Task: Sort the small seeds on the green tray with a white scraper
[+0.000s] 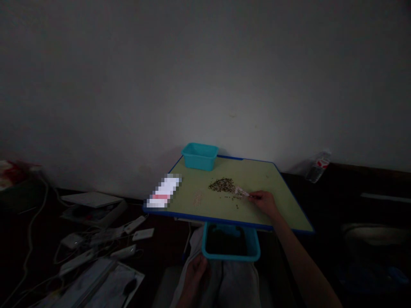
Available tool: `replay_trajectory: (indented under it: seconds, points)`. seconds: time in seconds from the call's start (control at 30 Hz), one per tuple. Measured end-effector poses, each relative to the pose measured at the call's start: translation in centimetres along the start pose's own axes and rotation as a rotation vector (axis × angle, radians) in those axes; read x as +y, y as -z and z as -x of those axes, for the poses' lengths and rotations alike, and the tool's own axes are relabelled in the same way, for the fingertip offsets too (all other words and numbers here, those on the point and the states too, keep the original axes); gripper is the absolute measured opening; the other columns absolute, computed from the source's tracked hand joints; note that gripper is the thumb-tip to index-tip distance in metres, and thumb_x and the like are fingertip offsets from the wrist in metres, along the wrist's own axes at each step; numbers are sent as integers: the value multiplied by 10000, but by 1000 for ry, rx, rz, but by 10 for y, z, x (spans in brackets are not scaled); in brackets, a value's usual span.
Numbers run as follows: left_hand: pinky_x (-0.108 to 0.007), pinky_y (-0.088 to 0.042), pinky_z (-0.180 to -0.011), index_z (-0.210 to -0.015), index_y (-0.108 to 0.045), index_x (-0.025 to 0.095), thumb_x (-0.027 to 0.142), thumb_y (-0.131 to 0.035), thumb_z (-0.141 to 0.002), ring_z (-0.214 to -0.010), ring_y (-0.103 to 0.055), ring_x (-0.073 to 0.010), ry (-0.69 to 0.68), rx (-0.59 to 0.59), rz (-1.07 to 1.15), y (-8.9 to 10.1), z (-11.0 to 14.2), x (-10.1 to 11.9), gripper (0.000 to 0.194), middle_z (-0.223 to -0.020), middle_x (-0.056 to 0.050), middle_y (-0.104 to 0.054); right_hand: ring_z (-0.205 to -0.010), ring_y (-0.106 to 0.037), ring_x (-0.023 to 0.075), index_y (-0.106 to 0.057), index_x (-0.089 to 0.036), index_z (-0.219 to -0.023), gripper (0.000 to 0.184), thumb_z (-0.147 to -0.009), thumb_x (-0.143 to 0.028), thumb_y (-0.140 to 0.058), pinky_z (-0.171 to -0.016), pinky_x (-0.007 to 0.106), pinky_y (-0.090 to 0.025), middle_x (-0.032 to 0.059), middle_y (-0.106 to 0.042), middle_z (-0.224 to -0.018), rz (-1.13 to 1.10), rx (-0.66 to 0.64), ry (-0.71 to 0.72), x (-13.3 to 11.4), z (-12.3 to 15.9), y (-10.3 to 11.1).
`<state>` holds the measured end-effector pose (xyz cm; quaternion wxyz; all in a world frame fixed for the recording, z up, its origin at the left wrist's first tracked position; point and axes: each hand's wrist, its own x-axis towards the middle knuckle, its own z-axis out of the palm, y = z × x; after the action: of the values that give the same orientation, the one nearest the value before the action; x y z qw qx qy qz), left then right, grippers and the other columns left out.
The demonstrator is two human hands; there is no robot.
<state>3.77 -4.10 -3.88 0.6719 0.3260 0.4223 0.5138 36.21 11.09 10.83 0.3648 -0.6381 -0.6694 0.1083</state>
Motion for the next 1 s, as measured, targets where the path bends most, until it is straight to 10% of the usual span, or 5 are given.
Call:
replay_trajectory:
  seconds: [1.0]
  points:
    - [-227,-255,-442,-653,-600,177,655,-748,-720,-445,-391,-83,-7,-17,-34,-7,6,18,505,-517,44,-506,-750,-677,159,-822,-270,-884,127,-812,-256,-718,-704,252,-478,19,-757,-853,120,-115,204,-29,-25,-16]
